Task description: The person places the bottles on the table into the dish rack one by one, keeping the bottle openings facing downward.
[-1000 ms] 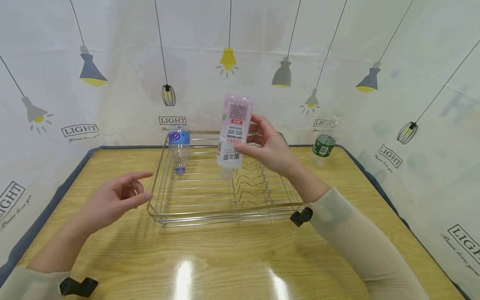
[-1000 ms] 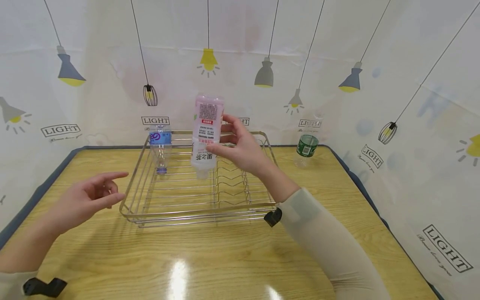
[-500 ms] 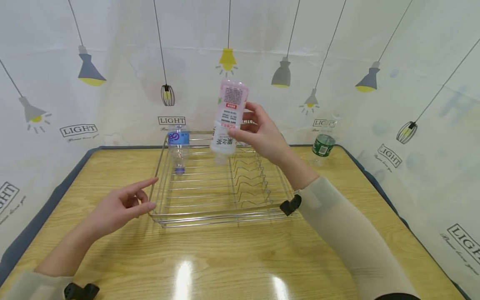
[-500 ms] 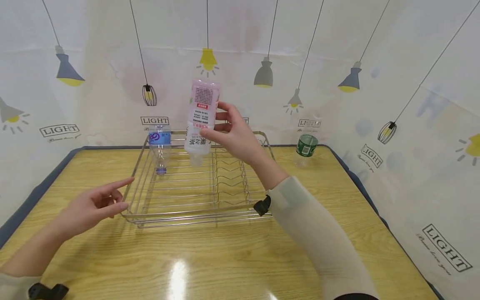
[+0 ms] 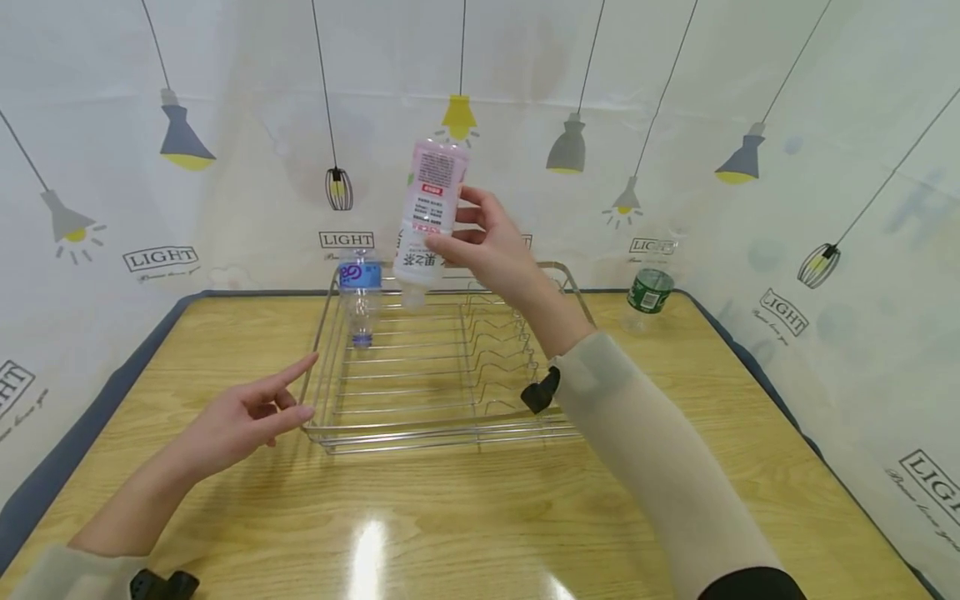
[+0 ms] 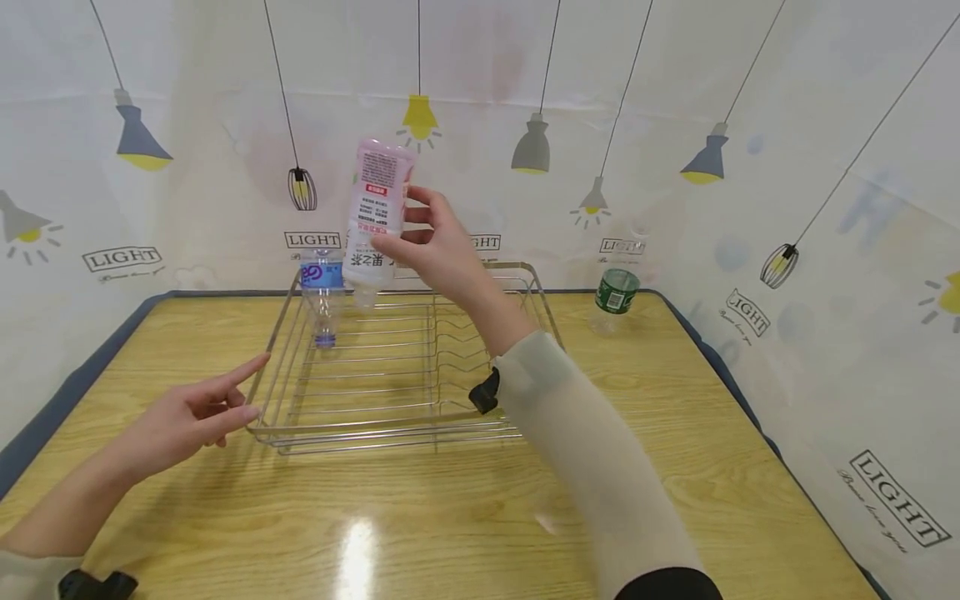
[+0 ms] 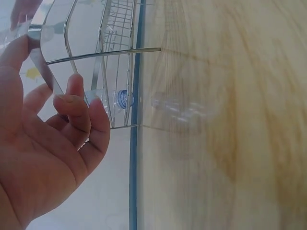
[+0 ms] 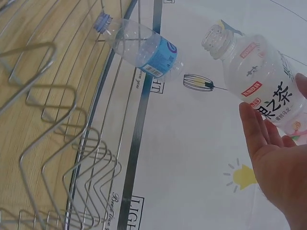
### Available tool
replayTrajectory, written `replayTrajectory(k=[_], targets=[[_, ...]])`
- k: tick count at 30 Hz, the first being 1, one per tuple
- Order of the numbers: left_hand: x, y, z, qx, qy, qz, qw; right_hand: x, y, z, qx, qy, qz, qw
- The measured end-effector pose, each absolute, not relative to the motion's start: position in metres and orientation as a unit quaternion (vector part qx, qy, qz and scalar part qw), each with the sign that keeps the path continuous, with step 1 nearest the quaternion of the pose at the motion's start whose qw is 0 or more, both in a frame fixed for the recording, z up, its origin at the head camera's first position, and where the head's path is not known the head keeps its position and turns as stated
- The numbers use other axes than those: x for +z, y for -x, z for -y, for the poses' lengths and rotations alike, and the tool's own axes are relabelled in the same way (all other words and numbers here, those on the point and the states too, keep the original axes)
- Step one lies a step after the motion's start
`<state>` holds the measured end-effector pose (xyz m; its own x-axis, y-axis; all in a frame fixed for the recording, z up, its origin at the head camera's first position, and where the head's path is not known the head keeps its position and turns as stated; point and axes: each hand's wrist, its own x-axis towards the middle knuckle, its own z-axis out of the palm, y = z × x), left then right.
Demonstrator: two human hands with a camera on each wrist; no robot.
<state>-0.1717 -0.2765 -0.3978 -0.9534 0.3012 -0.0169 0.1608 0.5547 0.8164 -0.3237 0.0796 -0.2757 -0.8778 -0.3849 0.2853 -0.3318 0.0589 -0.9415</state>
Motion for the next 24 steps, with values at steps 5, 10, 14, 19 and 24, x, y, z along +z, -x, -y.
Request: replayTrajectory(k=[5,10,14,19,24], targets=[[-0.399,0.172,0.277,0.460,-0.134,-0.873,0.086,-0.278,0.334,-0.064,-0.663,0.237,-0.710,0.017],[-0.401,0.171,0.277,0.464,-0.135,-0.872,0.082,-0.285,0.346,-0.048,-0.688,0.225,-0.690,0.024],[-0.400,0.171,0.278,0.461,-0.135,-0.873,0.082,-0.292,0.353,-0.036,-0.696,0.221,-0.683,0.023],[-0.398,0.171,0.278,0.456,-0.133,-0.876,0.084,-0.301,0.357,-0.025,-0.700,0.216,-0.681,0.020],[-0.396,0.171,0.277,0.452,-0.131,-0.878,0.085,-0.312,0.359,-0.018,-0.706,0.207,-0.677,0.016]])
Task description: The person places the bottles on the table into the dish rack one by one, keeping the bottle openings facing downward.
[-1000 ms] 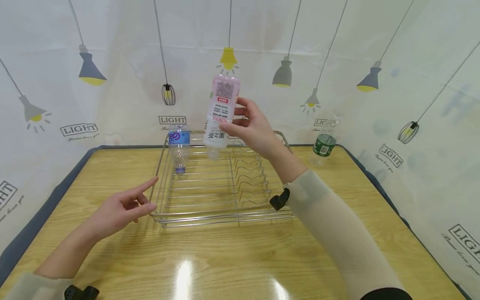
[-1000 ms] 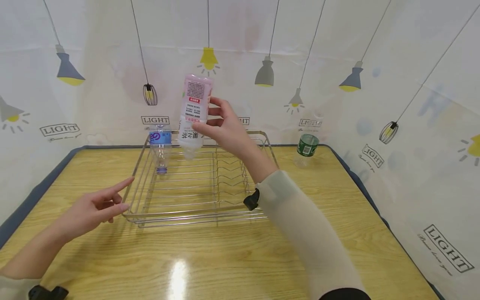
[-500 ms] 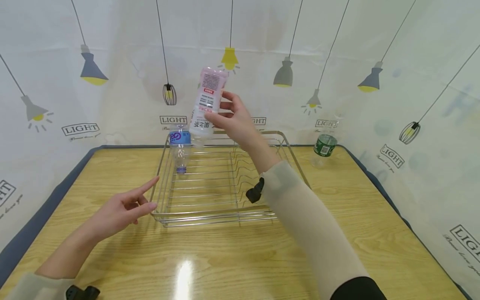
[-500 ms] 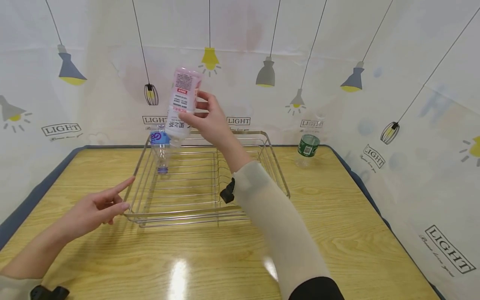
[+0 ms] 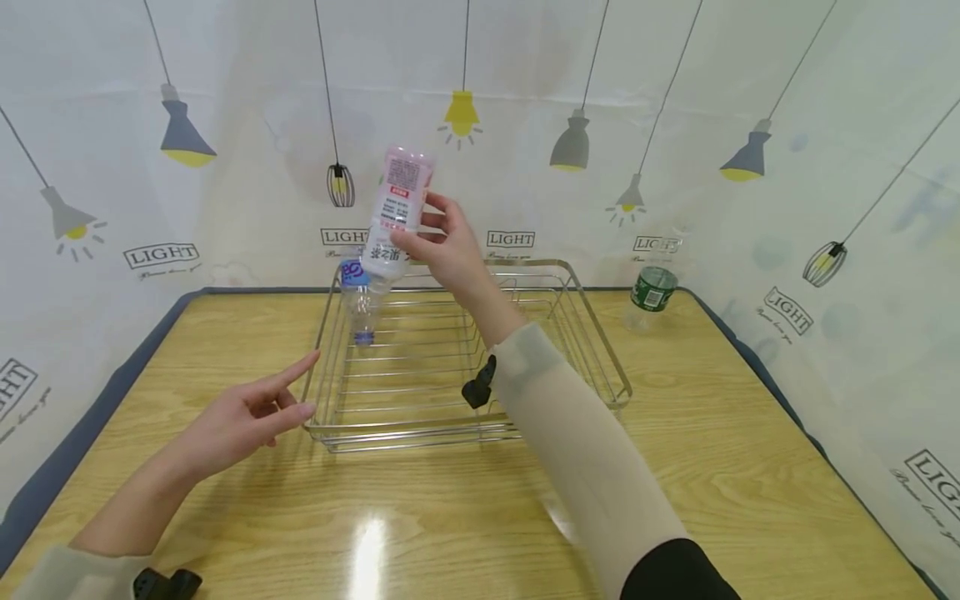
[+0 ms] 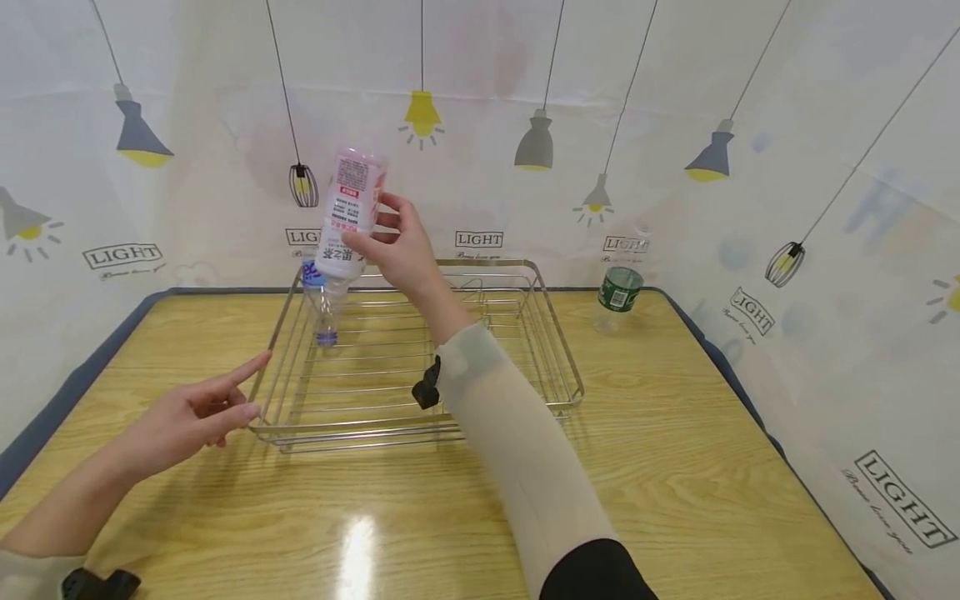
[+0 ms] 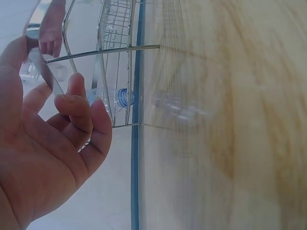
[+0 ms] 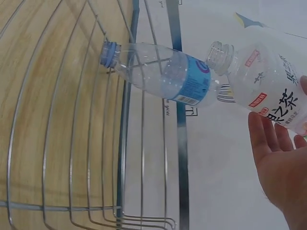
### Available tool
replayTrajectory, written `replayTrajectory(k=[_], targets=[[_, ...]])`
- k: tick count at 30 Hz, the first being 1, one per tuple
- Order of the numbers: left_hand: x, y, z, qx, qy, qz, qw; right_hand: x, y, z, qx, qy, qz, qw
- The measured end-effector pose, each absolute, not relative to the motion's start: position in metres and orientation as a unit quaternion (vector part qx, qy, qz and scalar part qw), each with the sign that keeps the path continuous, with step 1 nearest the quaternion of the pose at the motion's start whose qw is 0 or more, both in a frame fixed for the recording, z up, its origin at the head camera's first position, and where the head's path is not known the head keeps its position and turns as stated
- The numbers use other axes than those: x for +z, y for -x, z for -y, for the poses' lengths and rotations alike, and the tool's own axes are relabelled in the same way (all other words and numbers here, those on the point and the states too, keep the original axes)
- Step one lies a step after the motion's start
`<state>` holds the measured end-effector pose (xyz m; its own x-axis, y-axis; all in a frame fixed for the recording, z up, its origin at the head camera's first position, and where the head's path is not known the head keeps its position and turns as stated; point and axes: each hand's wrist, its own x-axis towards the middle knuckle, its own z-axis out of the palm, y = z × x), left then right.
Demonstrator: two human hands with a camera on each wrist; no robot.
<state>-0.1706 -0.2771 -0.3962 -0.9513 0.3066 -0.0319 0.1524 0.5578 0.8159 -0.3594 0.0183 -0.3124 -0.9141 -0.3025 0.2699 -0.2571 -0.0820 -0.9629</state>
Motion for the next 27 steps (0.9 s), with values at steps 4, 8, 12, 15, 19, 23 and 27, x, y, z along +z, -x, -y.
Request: replayTrajectory(k=[4,8,12,15,19,23,27], targets=[[-0.396,0.170,0.276,0.451,-0.133,-0.879,0.081,-0.321,0.363,-0.019,-0.712,0.206,-0.671,0.012],[-0.395,0.170,0.276,0.450,-0.132,-0.880,0.081,-0.329,0.367,-0.022,-0.716,0.196,-0.670,0.018],[-0.395,0.170,0.276,0.447,-0.131,-0.881,0.084,-0.334,0.369,-0.028,-0.719,0.178,-0.672,0.022],[-0.394,0.170,0.277,0.444,-0.130,-0.883,0.081,-0.335,0.371,-0.030,-0.713,0.171,-0.680,0.022],[-0.394,0.171,0.277,0.442,-0.133,-0.883,0.081,-0.339,0.371,-0.031,-0.691,0.169,-0.702,0.032],[-0.394,0.170,0.277,0.441,-0.134,-0.883,0.082,-0.345,0.372,-0.031,-0.671,0.174,-0.719,0.053],[-0.393,0.169,0.278,0.438,-0.131,-0.885,0.085,-0.349,0.371,-0.031,-0.657,0.173,-0.731,0.062]])
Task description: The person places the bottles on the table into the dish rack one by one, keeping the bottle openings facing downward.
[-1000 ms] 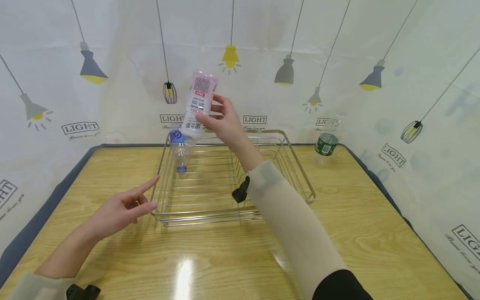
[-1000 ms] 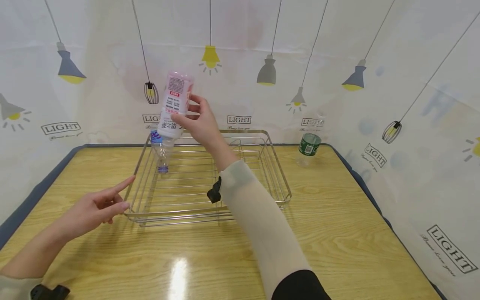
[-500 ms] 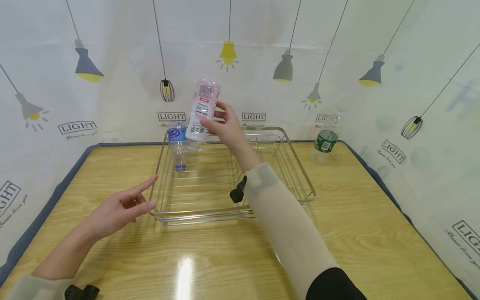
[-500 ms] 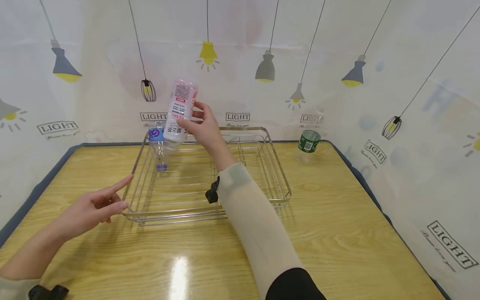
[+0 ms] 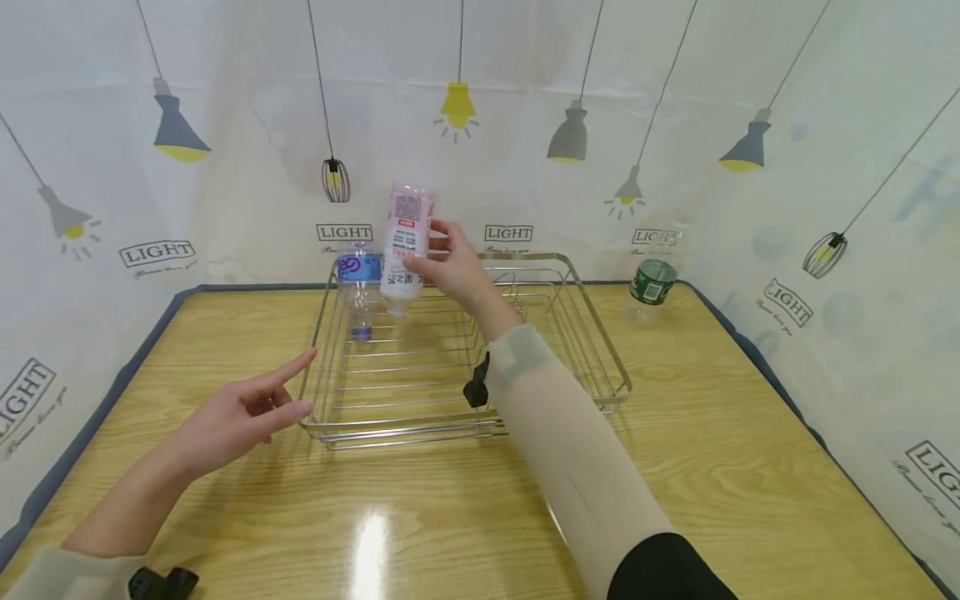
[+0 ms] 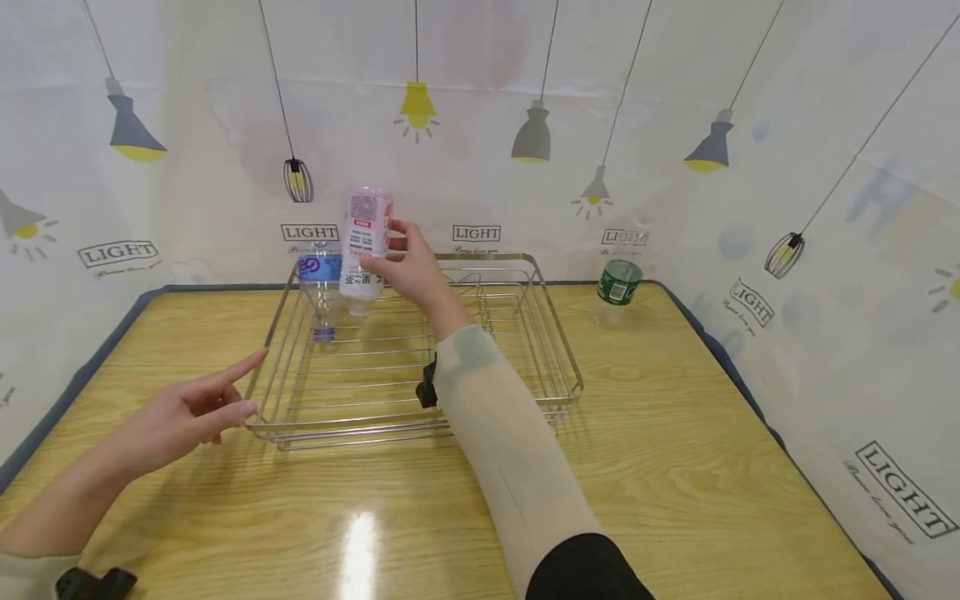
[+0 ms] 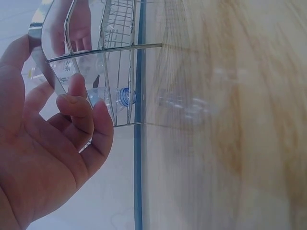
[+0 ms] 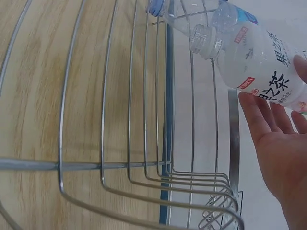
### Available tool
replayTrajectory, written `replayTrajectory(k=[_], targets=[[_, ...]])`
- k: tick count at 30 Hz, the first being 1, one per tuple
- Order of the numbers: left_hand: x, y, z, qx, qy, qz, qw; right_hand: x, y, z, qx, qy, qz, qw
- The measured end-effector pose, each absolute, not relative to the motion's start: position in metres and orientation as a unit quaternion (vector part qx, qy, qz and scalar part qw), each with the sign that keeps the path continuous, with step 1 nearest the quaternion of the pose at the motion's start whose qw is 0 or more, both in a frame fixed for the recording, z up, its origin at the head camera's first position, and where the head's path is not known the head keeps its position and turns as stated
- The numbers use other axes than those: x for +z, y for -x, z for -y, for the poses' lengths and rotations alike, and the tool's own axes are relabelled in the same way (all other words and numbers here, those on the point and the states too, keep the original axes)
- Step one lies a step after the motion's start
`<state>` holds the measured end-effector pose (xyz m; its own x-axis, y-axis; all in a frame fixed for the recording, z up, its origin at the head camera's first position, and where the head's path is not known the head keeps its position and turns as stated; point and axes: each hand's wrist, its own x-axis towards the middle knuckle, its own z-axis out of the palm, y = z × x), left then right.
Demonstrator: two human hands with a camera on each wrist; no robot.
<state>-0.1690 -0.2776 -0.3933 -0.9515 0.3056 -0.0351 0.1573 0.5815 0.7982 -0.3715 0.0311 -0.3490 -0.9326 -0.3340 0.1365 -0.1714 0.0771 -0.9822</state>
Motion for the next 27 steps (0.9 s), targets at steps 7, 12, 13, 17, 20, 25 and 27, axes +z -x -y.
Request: replayTrajectory(k=[7,12,13,17,20,25,27], targets=[[-0.392,0.169,0.277,0.435,-0.128,-0.887,0.086,-0.355,0.373,-0.031,-0.613,0.172,-0.768,0.075],[-0.391,0.168,0.277,0.436,-0.128,-0.887,0.086,-0.361,0.374,-0.027,-0.595,0.177,-0.779,0.088],[-0.391,0.168,0.277,0.435,-0.128,-0.887,0.086,-0.362,0.374,-0.027,-0.592,0.177,-0.781,0.089],[-0.391,0.168,0.277,0.434,-0.126,-0.888,0.087,-0.365,0.374,-0.025,-0.584,0.176,-0.787,0.093],[-0.391,0.169,0.277,0.434,-0.126,-0.888,0.087,-0.366,0.375,-0.025,-0.579,0.177,-0.790,0.098],[-0.392,0.169,0.277,0.437,-0.128,-0.886,0.087,-0.368,0.376,-0.024,-0.574,0.173,-0.794,0.106],[-0.392,0.169,0.277,0.437,-0.128,-0.886,0.087,-0.369,0.377,-0.024,-0.571,0.171,-0.796,0.106]])
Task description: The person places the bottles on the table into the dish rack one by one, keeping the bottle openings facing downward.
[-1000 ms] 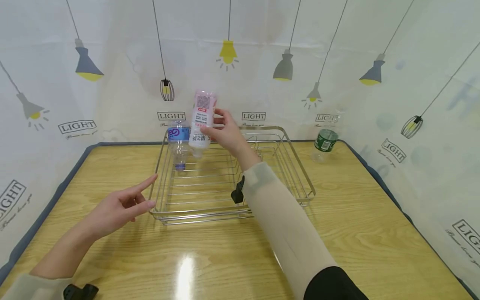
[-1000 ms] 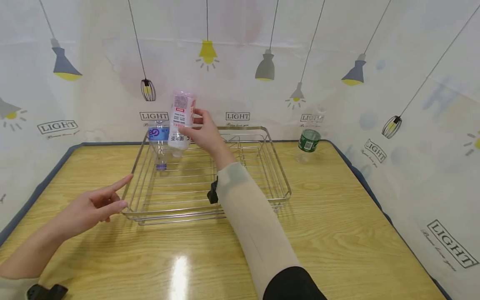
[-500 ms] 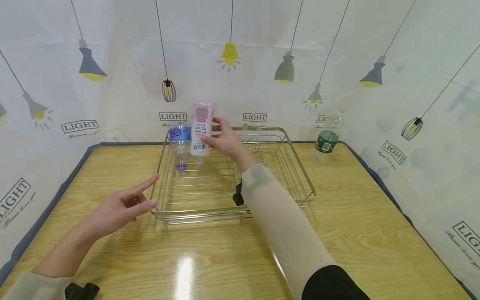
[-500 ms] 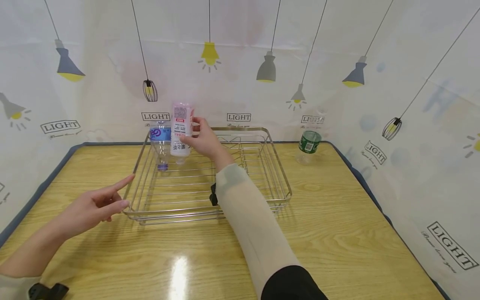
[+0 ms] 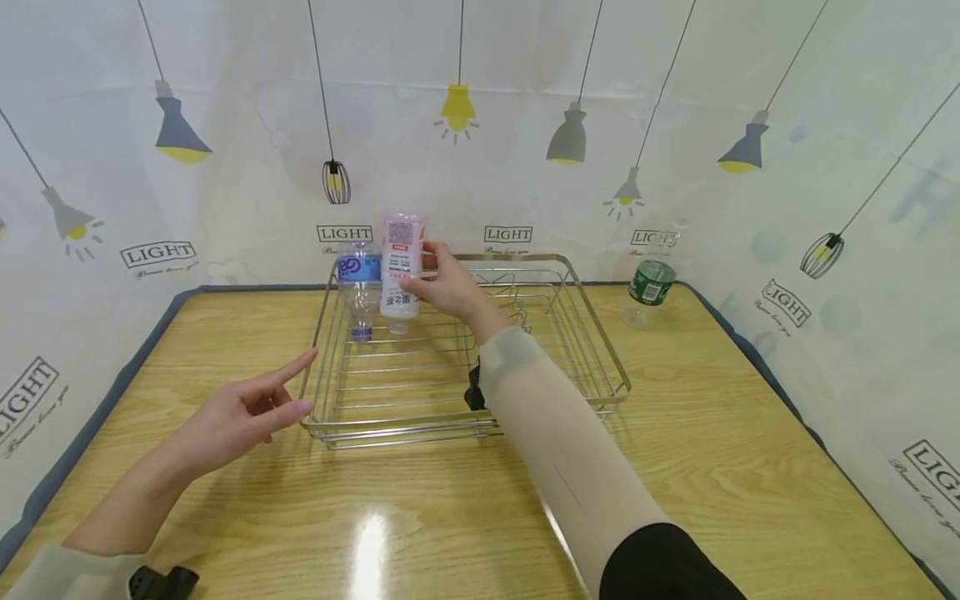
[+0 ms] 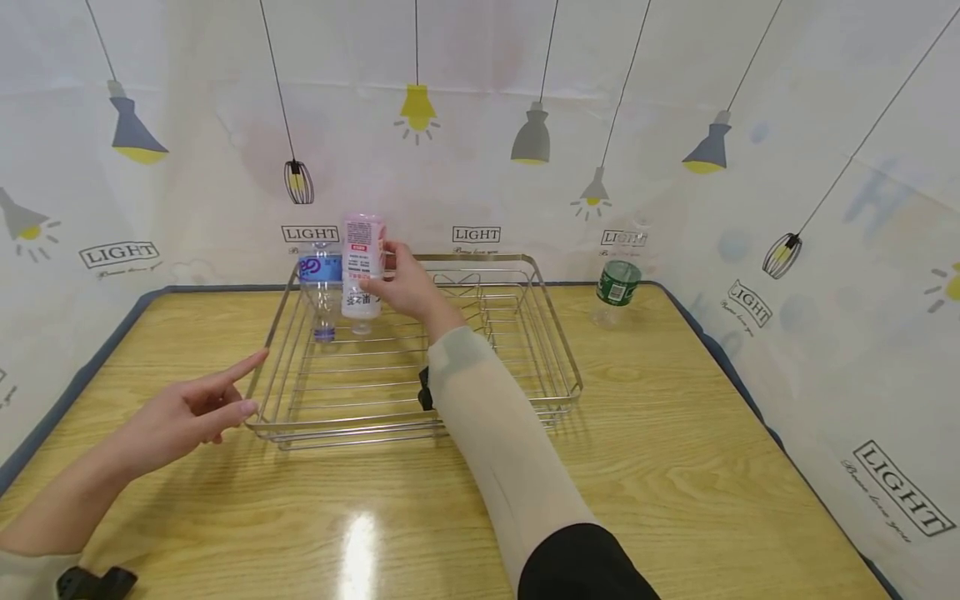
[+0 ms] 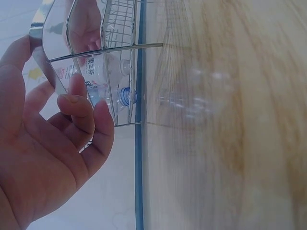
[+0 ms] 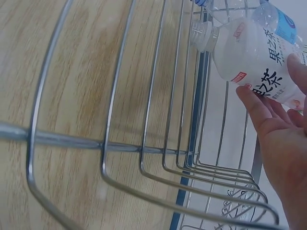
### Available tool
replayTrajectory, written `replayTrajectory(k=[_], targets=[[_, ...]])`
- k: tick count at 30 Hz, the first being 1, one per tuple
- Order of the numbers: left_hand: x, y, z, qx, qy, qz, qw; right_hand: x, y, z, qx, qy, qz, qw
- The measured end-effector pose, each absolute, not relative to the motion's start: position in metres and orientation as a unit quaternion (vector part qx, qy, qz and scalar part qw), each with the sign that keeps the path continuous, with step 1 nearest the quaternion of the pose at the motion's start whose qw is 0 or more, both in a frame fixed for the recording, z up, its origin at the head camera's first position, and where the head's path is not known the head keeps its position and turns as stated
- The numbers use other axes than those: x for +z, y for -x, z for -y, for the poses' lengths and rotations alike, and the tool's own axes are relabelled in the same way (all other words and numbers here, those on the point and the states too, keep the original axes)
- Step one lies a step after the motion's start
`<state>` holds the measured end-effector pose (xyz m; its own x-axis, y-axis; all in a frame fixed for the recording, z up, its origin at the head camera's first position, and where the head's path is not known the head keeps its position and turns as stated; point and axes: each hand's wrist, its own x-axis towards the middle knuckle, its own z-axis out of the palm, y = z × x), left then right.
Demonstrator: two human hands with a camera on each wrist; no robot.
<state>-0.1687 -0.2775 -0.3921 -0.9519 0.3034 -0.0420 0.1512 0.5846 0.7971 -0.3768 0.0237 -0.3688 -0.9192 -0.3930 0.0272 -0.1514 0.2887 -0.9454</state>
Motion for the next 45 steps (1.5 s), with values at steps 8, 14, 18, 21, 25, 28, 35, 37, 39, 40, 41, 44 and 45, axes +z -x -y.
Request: replayTrajectory(k=[8,14,18,21,25,28,35,37,39,40,41,44,45], targets=[[-0.3931,0.1705,0.2779,0.435,-0.128,-0.887,0.089,-0.3714,0.3796,-0.0223,-0.563,0.173,-0.802,0.097],[-0.3922,0.1705,0.2772,0.437,-0.129,-0.885,0.091,-0.3711,0.3796,-0.0216,-0.561,0.169,-0.805,0.097],[-0.3927,0.1709,0.2770,0.439,-0.128,-0.885,0.090,-0.3713,0.3798,-0.0213,-0.549,0.165,-0.814,0.098],[-0.3937,0.1710,0.2769,0.439,-0.129,-0.885,0.088,-0.3711,0.3787,-0.0218,-0.539,0.168,-0.819,0.101],[-0.3945,0.1704,0.2771,0.439,-0.130,-0.885,0.086,-0.3701,0.3765,-0.0223,-0.531,0.168,-0.823,0.109],[-0.3944,0.1698,0.2774,0.439,-0.132,-0.885,0.084,-0.3695,0.3752,-0.0225,-0.521,0.171,-0.829,0.112],[-0.3941,0.1699,0.2772,0.440,-0.126,-0.885,0.085,-0.3701,0.3755,-0.0236,-0.510,0.177,-0.834,0.113],[-0.3945,0.1701,0.2772,0.440,-0.123,-0.885,0.088,-0.3707,0.3759,-0.0235,-0.512,0.178,-0.832,0.118],[-0.3949,0.1700,0.2773,0.441,-0.119,-0.885,0.092,-0.3710,0.3759,-0.0233,-0.513,0.175,-0.831,0.124],[-0.3951,0.1700,0.2774,0.441,-0.121,-0.884,0.093,-0.3711,0.3760,-0.0231,-0.511,0.174,-0.832,0.126],[-0.3952,0.1699,0.2774,0.441,-0.120,-0.885,0.093,-0.3712,0.3759,-0.0230,-0.509,0.173,-0.833,0.127],[-0.3950,0.1698,0.2772,0.440,-0.120,-0.885,0.090,-0.3713,0.3763,-0.0233,-0.504,0.172,-0.836,0.128],[-0.3950,0.1698,0.2771,0.439,-0.120,-0.886,0.089,-0.3714,0.3765,-0.0235,-0.503,0.173,-0.837,0.127]])
